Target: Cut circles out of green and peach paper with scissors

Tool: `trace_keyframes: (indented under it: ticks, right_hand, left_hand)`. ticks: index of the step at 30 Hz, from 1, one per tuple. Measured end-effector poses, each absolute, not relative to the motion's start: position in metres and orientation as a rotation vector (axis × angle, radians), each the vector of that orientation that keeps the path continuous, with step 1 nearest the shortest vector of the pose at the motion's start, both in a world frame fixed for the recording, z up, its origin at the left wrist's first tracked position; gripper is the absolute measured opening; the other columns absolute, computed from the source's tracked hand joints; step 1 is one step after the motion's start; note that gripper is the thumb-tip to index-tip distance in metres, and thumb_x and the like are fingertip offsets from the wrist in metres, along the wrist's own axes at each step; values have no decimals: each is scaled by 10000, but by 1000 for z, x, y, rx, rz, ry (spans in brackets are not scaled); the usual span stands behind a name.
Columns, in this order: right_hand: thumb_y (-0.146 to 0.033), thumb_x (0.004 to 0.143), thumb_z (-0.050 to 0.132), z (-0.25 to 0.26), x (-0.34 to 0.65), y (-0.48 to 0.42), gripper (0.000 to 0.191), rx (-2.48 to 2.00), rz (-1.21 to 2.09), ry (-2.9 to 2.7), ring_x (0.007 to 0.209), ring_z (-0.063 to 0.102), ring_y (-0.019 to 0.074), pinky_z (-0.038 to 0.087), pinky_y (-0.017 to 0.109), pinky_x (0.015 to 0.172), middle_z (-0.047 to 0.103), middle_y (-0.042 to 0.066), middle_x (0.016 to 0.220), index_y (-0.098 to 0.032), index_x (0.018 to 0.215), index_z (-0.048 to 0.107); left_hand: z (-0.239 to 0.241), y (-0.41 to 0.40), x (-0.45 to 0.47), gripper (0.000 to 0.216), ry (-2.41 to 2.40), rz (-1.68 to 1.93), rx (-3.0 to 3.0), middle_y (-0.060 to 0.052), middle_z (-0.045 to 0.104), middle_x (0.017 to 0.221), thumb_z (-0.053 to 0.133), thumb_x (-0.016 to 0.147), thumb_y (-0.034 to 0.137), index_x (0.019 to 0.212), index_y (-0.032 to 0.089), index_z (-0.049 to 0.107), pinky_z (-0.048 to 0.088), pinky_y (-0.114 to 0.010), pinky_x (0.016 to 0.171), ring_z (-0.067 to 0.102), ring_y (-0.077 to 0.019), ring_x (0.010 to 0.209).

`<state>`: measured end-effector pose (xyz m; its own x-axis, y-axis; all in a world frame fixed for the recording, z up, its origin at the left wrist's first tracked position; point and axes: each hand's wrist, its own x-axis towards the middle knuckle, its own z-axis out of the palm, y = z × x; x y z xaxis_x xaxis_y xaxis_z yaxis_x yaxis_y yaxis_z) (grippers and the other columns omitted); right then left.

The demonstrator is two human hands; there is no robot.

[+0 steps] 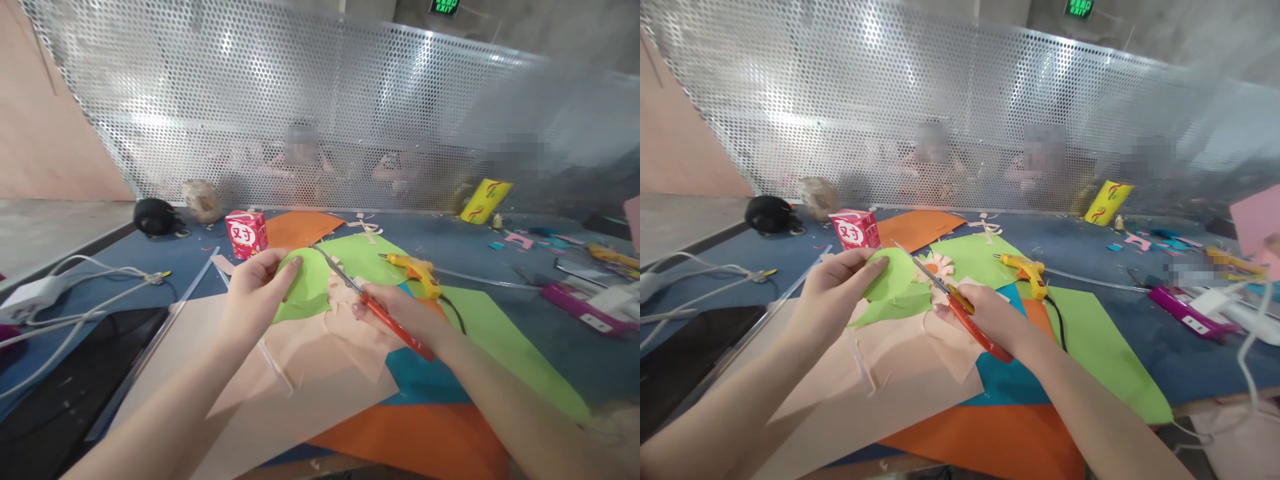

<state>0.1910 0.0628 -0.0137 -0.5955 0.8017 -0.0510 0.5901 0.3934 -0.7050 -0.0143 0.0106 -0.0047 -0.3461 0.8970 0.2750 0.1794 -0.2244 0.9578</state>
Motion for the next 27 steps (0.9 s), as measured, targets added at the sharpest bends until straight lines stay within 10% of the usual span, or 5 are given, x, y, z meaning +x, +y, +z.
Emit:
trace_keyframes:
  ticks: [27]
  right_hand:
    - [-582, 799, 588, -4, 192, 57, 455, -1259, 1080, -2284, 396, 339, 85, 260, 225, 407, 343, -79, 461, -219, 600, 402]
  left_hand:
    - [-3, 14, -16, 260, 1471, 1854, 1234, -11, 691, 720, 729, 699, 389, 834, 175, 671, 376, -185, 458, 550, -95, 563]
